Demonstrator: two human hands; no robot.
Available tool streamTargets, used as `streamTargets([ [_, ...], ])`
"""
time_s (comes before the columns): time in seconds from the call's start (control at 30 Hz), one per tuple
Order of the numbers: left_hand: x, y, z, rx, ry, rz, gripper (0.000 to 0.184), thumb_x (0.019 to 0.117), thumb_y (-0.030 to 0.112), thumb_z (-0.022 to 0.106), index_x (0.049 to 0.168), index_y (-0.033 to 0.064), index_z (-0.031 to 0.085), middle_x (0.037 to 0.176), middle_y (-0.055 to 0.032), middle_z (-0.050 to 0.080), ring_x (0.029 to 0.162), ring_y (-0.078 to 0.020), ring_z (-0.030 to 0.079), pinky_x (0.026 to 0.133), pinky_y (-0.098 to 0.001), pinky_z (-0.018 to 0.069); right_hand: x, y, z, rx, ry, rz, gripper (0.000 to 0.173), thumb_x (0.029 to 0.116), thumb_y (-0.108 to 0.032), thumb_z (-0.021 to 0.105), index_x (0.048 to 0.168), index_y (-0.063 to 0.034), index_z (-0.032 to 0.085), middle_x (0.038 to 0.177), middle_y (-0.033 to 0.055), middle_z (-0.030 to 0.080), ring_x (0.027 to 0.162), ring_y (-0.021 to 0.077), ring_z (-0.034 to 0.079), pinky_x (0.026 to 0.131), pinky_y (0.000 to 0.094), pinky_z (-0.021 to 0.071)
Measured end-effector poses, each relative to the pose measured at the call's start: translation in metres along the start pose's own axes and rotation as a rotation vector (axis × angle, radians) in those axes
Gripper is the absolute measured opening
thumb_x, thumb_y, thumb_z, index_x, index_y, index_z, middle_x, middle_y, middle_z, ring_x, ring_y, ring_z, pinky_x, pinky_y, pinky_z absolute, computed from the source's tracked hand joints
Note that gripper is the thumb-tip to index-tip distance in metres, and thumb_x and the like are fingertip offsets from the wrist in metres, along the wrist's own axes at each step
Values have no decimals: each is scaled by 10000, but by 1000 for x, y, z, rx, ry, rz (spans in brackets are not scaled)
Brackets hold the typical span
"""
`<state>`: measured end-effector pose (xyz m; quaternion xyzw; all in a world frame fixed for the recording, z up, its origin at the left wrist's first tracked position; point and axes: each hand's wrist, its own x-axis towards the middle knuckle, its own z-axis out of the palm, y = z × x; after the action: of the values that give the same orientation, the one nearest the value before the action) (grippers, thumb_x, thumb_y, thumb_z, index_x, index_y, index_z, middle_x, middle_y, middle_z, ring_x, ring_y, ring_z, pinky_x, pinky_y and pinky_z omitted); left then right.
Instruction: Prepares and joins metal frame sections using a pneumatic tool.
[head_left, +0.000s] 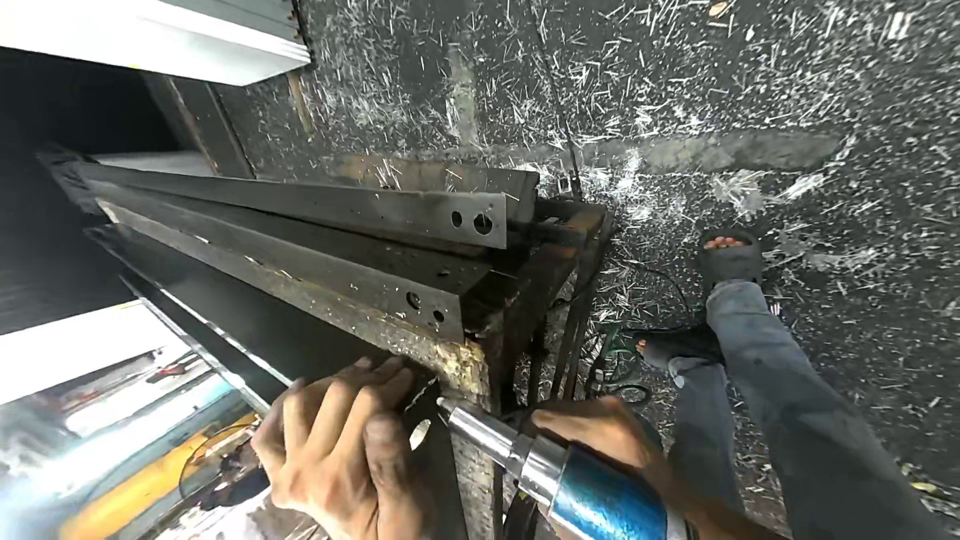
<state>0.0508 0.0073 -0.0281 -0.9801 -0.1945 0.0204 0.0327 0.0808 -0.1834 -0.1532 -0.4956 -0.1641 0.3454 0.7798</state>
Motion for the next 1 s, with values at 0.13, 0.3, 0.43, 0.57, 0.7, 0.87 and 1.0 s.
streamTargets([
  [0.13, 0, 1, 1, -17, 13, -5, 675, 1066, 440, 225, 794, 122, 754, 876, -62, 754, 984, -217, 658, 1005, -479, 368, 4, 2, -3, 109, -42, 35, 281, 858, -252, 723, 999, -10, 711, 827, 91, 717, 762, 91, 686, 690, 250, 567],
  [0.3, 0, 0, 2, -34, 12, 6, 654, 1061, 428, 241, 792, 113, 748, 895, -64, 761, 988, -214, 666, 1004, -481, 372, 9, -1, -5, -86, -91, -52, 312, 853, -291, 691, 1022, -29, 692, 873, 110, 713, 792, 173, 699, 677, 319, 574],
  [0.43, 1, 0, 2, -29, 7, 7, 663, 1066, 444, 230, 804, 119, 746, 897, -61, 762, 982, -216, 668, 988, -481, 382, 22, -1, -19, -132, -191, -81, 336, 821, -306, 705, 1058, -68, 697, 898, 65, 715, 821, 147, 693, 697, 304, 576],
  [0.57, 2, 2, 3, -28, 16, -2, 663, 1063, 449, 223, 810, 130, 746, 893, -55, 759, 977, -212, 659, 990, -473, 372, 26, -2, -19, -126, -191, -81, 298, 801, -264, 711, 1018, -60, 689, 859, 58, 700, 796, 116, 676, 687, 254, 559],
  [0.7, -6, 0, 1, -139, 98, -17, 652, 1089, 454, 199, 866, 148, 730, 928, -19, 766, 1054, -170, 678, 1078, -483, 373, 21, 4, -17, -107, -161, -81, 270, 829, -230, 713, 1011, -32, 690, 881, 87, 714, 812, 111, 688, 706, 235, 567],
  [0.87, -13, -6, 3, -218, 408, -213, 632, 1089, 534, 221, 1276, 43, 574, 1345, -73, 608, 1381, -190, 486, 1174, -428, 358, 24, -3, -21, -153, -153, -41, 335, 861, -296, 711, 987, 14, 694, 865, 137, 724, 803, 104, 688, 728, 219, 557],
  [1.0, -9, -4, 6, -204, 488, -304, 604, 1079, 539, 227, 1281, 86, 570, 1338, -34, 595, 1379, -158, 466, 1174, -425, 334, 30, -19, -25, -261, -188, 38, 343, 852, -240, 711, 985, 76, 703, 867, 198, 729, 812, 130, 701, 778, 254, 559],
])
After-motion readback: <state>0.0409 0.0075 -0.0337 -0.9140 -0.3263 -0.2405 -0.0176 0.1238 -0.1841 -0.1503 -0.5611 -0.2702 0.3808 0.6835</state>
